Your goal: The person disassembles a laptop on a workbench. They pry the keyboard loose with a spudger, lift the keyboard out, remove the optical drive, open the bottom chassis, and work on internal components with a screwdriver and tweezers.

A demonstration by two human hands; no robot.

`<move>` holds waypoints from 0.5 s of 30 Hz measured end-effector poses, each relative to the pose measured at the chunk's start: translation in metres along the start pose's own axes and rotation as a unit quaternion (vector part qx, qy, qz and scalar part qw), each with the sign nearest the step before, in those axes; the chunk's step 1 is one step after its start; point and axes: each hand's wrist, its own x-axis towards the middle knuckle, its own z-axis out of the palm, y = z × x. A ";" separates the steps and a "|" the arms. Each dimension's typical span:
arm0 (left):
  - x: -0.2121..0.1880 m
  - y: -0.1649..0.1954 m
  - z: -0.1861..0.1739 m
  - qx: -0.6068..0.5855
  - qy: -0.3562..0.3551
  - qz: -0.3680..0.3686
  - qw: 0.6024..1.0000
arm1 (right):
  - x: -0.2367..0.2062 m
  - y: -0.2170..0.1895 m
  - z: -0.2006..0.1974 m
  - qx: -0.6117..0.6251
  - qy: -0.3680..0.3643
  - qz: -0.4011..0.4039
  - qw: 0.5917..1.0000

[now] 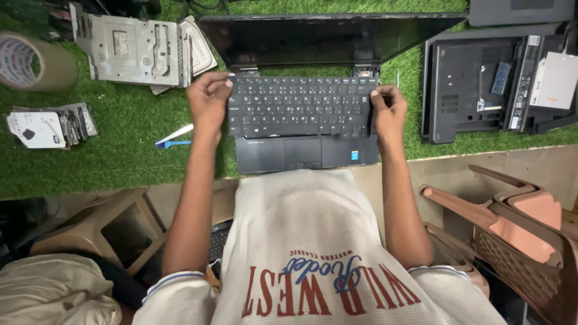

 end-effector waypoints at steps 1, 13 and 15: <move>0.000 0.001 -0.003 -0.004 0.009 -0.006 1.000 | 0.000 -0.001 -0.001 0.019 -0.016 0.028 0.999; -0.087 -0.023 -0.025 -0.072 0.016 -0.113 0.991 | -0.060 0.020 -0.037 0.078 -0.063 0.149 0.984; -0.101 -0.026 -0.026 -0.074 0.019 -0.128 0.989 | -0.072 0.025 -0.040 0.083 -0.062 0.159 0.982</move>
